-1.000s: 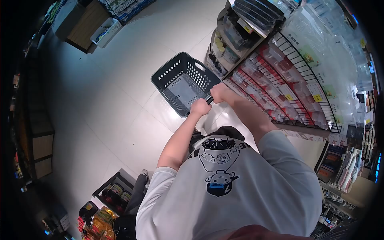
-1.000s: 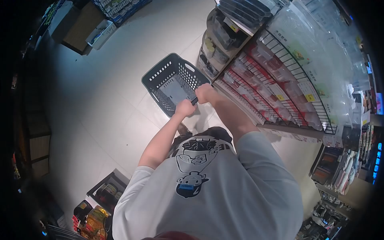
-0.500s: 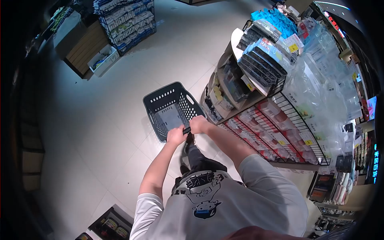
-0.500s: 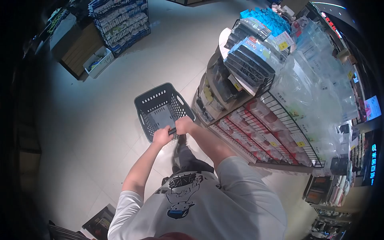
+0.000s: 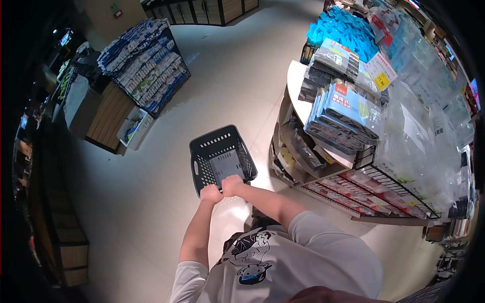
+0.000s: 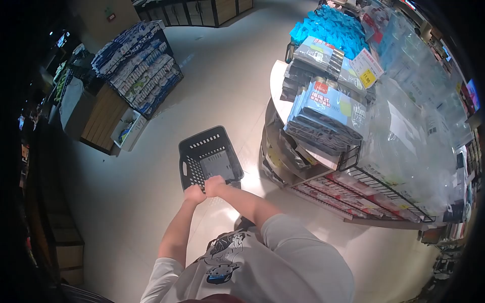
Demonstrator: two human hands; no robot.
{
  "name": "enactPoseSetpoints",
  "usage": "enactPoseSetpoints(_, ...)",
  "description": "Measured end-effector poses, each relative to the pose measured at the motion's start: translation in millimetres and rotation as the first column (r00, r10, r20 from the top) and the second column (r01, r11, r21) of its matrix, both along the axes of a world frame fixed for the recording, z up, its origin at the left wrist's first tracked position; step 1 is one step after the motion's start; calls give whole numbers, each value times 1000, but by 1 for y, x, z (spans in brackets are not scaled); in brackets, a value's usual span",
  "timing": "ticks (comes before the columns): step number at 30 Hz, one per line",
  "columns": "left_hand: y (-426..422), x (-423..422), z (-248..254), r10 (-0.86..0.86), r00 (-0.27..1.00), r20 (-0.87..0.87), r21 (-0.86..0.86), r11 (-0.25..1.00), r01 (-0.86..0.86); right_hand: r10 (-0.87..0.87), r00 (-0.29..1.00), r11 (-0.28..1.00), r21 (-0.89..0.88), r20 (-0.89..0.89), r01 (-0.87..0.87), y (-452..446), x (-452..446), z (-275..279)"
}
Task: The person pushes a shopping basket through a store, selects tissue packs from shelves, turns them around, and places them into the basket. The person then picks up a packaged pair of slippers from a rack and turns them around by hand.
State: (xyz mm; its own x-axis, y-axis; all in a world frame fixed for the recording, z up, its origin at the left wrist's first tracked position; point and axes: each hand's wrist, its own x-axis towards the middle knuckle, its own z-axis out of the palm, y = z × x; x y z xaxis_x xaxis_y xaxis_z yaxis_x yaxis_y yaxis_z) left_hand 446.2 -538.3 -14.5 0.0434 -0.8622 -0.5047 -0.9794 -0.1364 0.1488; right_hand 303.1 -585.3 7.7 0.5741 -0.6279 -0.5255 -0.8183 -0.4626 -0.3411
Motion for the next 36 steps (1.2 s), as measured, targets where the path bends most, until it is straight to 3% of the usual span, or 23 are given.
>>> enactPoseSetpoints(10,-139,67,13,-144,989,-32,67,987,146,-159,987,986,44,-5,159,-117,61,4)
enactPoseSetpoints(22,-290,151,-8,-361,922,-141,-73,932,354,-395,905,919,-55,-157,391,-234,145,-11)
enactPoseSetpoints(25,-314,165,-14,-439,879,-183,-143,897,418,-420,879,907,-66,-224,416,-257,155,-2)
enactPoseSetpoints(28,-324,178,-16,-452,838,-305,-327,876,354,-429,866,902,-73,-258,426,-271,160,-4)
enactPoseSetpoints(36,-380,176,-18,-486,836,-254,-148,874,463,-494,810,861,-46,-316,507,-310,170,3)
